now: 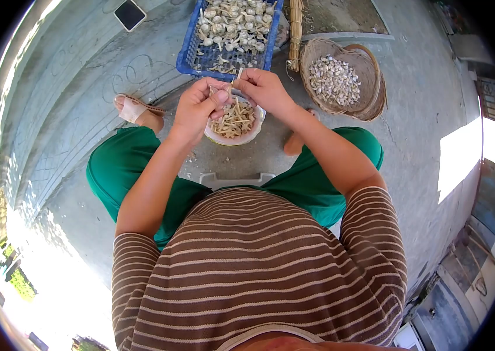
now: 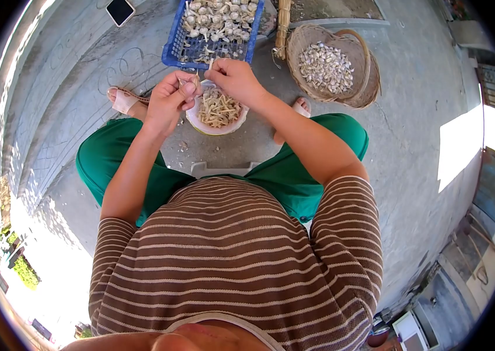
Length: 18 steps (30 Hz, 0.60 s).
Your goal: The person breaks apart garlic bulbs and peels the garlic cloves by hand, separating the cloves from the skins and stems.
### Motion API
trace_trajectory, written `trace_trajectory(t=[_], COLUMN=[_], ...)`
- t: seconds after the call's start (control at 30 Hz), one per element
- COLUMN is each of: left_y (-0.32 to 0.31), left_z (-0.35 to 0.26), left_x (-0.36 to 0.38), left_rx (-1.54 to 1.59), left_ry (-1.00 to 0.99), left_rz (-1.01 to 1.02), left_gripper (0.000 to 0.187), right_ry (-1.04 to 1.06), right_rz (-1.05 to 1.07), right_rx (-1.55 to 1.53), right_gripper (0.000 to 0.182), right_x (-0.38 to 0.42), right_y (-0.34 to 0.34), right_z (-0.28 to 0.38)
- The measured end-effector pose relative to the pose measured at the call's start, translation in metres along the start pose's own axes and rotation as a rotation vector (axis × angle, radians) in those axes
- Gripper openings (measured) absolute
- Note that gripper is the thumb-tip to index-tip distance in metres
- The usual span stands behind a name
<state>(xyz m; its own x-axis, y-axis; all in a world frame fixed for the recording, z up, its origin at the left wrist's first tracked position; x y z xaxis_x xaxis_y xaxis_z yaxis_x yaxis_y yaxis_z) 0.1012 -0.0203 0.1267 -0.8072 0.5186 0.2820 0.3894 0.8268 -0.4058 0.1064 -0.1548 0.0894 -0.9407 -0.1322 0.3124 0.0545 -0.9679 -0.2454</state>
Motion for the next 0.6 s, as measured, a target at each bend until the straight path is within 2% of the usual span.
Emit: trace_trajectory(t=[0.07, 0.1, 0.13, 0.2, 0.23, 0.3, 0.33, 0.4, 0.43, 0.5, 0.53, 0.6], left_y=[0.003, 0.005, 0.006, 0.008, 0.01, 0.011, 0.011, 0.008, 0.005, -0.003, -0.007, -0.004], left_z=[0.002, 0.002, 0.003, 0.003, 0.003, 0.007, 0.008, 0.011, 0.012, 0.002, -0.001, 0.001], left_x=[-0.002, -0.002, -0.002, -0.001, -0.002, -0.004, -0.005, -0.005, -0.005, -0.006, -0.005, -0.005], left_rx=[0.051, 0.072, 0.093, 0.102, 0.11, 0.09, 0.066, 0.111, 0.156, 0.238, 0.321, 0.308], left_ry=[0.002, 0.011, 0.022, 0.036, 0.046, 0.035, 0.028, 0.061, 0.094, 0.113, 0.13, 0.131], left_rz=[-0.005, -0.006, -0.006, -0.034, -0.061, -0.065, -0.065, -0.054, -0.043, -0.043, -0.044, -0.025], left_gripper=[0.009, 0.009, 0.009, 0.01, 0.01, 0.012, 0.014, 0.018, 0.023, 0.022, 0.022, 0.021], right_ry=[0.229, 0.125, 0.126, 0.516, 0.515, 0.151, 0.15, 0.355, 0.356, 0.148, 0.149, 0.052], right_rz=[0.177, 0.225, 0.228, 0.122, 0.127, 0.228, 0.228, 0.15, 0.147, 0.155, 0.156, 0.09], right_rx=[1.143, 1.275, 1.275, 0.767, 0.77, 0.085, 0.084, 0.052, 0.052, -0.173, -0.174, -0.569], right_gripper=[0.008, 0.013, 0.013, 0.016, 0.016, 0.016, 0.016, 0.018, 0.018, 0.015, 0.015, 0.013], right_x=[0.003, 0.007, 0.004, 0.007, 0.01, 0.01, 0.008, 0.009, 0.009, 0.004, 0.003, 0.001], right_y=[-0.015, -0.017, -0.017, -0.019, -0.024, -0.026, -0.028, -0.029, -0.026, -0.02, -0.019, -0.011], right_z=[0.0, -0.003, -0.005, 0.022, 0.034, 0.035, 0.03, 0.034, 0.036, 0.028, 0.031, 0.029])
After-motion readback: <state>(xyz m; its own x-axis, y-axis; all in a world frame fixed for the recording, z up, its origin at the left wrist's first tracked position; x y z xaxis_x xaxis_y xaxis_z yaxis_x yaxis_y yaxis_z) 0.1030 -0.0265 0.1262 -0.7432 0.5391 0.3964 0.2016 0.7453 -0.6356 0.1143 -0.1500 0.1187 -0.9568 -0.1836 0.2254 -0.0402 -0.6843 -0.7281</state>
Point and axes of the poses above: each hand's wrist, its own x-axis away from the middle knuckle, its own y-axis out of the back of the hand, z = x × y, the point moved 8 cm from there along -x, towards the middle knuckle
